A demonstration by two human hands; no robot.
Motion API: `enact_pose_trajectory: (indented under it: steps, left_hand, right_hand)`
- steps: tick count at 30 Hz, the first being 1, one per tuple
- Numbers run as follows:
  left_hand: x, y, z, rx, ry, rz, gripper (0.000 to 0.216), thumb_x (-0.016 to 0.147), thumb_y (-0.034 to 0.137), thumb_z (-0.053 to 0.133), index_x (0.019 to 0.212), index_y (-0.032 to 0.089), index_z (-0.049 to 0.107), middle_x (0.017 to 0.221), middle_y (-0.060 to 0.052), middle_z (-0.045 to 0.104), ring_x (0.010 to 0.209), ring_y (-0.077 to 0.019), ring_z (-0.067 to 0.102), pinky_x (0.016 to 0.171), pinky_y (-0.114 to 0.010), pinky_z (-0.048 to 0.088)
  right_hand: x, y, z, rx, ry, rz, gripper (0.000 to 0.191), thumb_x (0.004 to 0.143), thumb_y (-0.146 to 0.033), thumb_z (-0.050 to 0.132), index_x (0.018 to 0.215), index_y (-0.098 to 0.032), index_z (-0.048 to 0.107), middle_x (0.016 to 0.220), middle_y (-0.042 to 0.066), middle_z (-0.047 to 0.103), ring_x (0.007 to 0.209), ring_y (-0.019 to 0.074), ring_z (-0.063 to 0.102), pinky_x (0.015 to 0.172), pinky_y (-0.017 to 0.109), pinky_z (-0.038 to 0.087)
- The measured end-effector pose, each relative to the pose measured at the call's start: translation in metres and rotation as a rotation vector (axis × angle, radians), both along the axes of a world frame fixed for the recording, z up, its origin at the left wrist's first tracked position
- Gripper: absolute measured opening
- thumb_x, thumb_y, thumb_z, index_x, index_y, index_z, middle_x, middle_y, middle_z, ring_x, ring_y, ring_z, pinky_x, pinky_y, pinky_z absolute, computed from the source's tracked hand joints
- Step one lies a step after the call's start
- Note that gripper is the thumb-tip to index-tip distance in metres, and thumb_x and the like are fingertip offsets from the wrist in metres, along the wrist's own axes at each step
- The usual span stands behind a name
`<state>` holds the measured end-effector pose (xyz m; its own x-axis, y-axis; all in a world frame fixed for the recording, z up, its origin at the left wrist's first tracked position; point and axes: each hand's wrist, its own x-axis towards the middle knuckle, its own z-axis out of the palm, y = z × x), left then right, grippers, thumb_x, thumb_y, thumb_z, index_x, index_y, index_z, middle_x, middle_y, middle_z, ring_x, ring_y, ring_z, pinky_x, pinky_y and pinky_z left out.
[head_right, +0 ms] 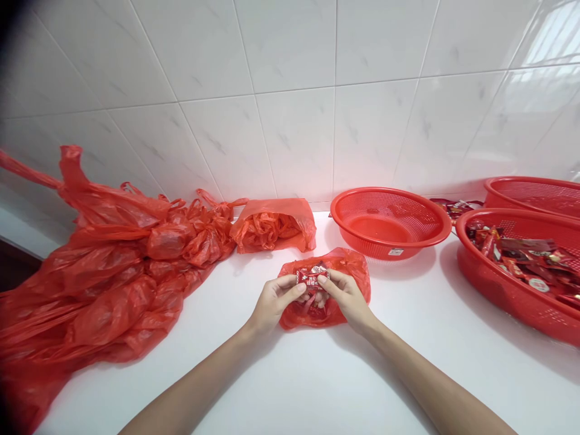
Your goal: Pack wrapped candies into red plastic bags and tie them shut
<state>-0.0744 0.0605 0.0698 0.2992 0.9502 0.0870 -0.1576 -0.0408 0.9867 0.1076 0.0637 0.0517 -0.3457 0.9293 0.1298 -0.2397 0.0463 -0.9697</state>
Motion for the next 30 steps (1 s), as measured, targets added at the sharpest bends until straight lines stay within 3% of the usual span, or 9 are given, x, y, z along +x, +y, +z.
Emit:
enact_pose_trajectory:
  steps: [9,18,30]
  left_hand:
    - [-0.0015,-0.0006,0.005,-0.005,0.007,0.07,0.037,0.071,0.048,0.081,0.081,0.013,0.076,0.069,-0.004,0.07,0.062,-0.0156,0.063,0.066,-0.029,0.054]
    - [-0.0027,-0.0008,0.0052,-0.041,0.005,0.037,0.035,0.07,0.046,0.081,0.078,0.013,0.076,0.066,-0.003,0.069,0.06,-0.0146,0.061,0.064,-0.029,0.054]
    - [-0.0041,-0.0003,0.0037,0.044,0.06,0.045,0.032,0.076,0.044,0.077,0.08,0.013,0.075,0.066,-0.002,0.066,0.058,-0.0115,0.055,0.061,-0.025,0.048]
  right_hand:
    - [-0.0035,-0.0062,0.0051,0.029,-0.12,-0.001,0.05,0.09,-0.061,0.061,0.072,-0.015,0.065,0.061,0.001,0.061,0.056,0.0122,0.056,0.06,0.027,0.047]
    - [-0.0015,-0.004,0.0014,-0.002,-0.068,0.032,0.048,0.089,-0.059,0.063,0.075,-0.014,0.068,0.066,0.003,0.065,0.055,0.0114,0.056,0.06,0.027,0.047]
    - [-0.0014,-0.0053,0.0026,-0.034,-0.073,0.051,0.048,0.089,-0.058,0.064,0.072,-0.014,0.067,0.06,0.001,0.062,0.054,0.0113,0.055,0.06,0.027,0.047]
